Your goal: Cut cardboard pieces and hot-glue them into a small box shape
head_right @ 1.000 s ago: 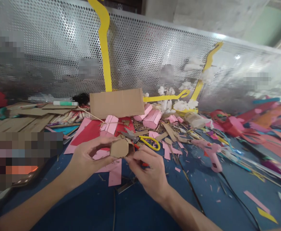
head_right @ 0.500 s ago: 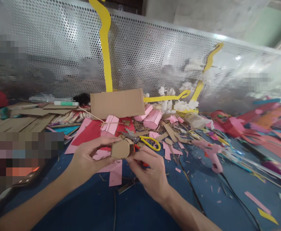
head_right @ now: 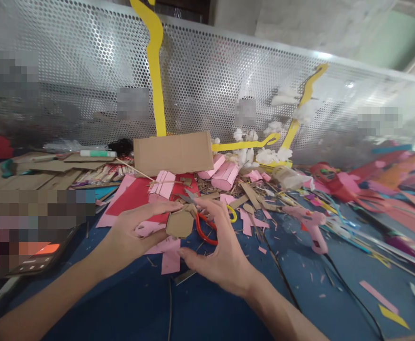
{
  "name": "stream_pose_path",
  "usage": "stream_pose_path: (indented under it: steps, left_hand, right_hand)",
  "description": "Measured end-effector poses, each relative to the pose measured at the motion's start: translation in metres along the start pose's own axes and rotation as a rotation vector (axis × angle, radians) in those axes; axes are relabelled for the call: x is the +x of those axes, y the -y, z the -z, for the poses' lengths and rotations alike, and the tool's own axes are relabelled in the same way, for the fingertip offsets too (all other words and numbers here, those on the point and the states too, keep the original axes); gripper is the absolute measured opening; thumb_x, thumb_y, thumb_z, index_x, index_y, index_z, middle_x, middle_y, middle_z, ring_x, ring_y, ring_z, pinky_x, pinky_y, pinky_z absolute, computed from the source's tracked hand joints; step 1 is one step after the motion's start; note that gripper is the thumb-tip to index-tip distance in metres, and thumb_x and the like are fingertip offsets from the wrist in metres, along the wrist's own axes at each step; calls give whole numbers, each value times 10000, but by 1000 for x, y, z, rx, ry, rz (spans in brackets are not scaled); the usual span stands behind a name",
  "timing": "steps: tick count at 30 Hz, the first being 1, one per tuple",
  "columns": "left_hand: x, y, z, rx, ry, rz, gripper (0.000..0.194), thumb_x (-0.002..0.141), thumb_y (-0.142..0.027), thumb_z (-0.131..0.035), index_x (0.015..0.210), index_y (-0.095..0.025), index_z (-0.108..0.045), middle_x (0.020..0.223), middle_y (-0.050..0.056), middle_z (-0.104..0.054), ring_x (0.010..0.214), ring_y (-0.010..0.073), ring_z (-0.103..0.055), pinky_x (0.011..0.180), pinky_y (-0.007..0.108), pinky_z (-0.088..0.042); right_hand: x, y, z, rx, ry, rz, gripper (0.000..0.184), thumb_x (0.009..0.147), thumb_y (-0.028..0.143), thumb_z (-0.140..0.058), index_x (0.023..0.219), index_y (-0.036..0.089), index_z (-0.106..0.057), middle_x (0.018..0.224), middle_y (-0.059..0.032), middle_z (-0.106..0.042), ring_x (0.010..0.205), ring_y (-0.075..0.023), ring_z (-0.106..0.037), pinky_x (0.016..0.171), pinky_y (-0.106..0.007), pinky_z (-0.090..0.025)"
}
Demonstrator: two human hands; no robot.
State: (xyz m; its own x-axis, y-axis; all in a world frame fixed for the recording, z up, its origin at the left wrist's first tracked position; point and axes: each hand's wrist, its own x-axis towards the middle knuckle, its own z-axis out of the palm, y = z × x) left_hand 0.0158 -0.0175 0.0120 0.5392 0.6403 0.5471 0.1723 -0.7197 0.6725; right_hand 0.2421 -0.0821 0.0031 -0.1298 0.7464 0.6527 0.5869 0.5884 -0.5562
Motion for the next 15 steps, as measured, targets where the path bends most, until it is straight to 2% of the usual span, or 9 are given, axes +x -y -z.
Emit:
stream_pose_path:
  steps: [3,5,8,15]
  left_hand:
    - [0,1,0,6,20,-10,406,937,-216,-693,1333,-288,-636,1352,42,-697,1217,190,-662,1053,316,-539]
    - [-1,2,0,-4,26,-4,403,937,-215,-692,1330,-292,-640,1359,37,-694,1219,186,-661,1059,309,-535]
    - [-2,3,-2,-27,30,-2,394,938,-207,-689,1321,-290,-645,1355,36,-696,1218,185,-662,1063,309,-532]
    - [-2,1,-1,-31,41,26,389,936,-192,-686,1306,-311,-654,1343,25,-698,1203,192,-667,1006,306,-564]
  right_hand:
    - [2,3,-1,15,21,11,664,770,169,-743,1366,307,-483,1292,-96,-518,1222,-294,-516,1038,-486,-481]
    - [3,4,-2,30,3,25,588,774,137,-720,1302,298,-519,1266,-94,-519,1245,-296,-505,1041,-488,-476]
    - [4,3,-4,55,-25,50,519,782,119,-711,1243,286,-542,1233,-91,-520,1214,-284,-527,1013,-472,-486]
    - [6,3,-3,53,-28,41,502,761,109,-725,1200,283,-556,1207,-85,-525,1179,-289,-552,978,-471,-497]
